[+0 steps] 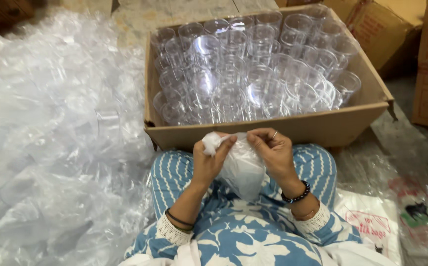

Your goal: The person sits on the floor in front of a cardboard box filled with clear plastic cups. They take plastic bags, open them, insert a cup into each bag, and place the bagged cups back into the box, repeating this for many cups.

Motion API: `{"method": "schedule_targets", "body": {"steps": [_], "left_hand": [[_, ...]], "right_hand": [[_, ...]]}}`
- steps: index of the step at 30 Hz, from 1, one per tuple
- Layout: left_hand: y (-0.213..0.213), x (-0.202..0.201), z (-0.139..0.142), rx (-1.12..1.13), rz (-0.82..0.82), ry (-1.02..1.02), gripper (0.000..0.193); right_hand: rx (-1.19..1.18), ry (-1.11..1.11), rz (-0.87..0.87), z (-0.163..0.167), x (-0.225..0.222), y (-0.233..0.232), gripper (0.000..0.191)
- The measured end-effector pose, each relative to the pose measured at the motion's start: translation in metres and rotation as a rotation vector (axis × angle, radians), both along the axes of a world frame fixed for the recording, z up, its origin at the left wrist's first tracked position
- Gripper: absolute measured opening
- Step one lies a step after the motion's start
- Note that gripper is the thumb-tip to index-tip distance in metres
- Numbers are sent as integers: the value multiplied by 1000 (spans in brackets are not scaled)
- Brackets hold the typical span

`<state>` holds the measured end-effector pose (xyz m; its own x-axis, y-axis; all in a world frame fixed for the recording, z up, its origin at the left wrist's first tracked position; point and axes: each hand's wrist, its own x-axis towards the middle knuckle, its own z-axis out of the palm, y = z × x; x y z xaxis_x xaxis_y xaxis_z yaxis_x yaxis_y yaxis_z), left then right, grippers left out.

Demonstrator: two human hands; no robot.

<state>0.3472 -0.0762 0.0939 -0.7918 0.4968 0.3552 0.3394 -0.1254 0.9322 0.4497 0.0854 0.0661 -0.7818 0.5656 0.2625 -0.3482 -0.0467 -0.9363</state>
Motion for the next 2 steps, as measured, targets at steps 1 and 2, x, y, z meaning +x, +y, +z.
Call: {"method": "schedule_targets", "body": {"steps": [1,2], "left_hand": [[1,6,3,-13,14,14,24],[3,11,6,-25,26,29,25]], "right_hand": [[18,31,-5,8,7,-1,13],[1,24,-1,17,13,-3,13]]}}
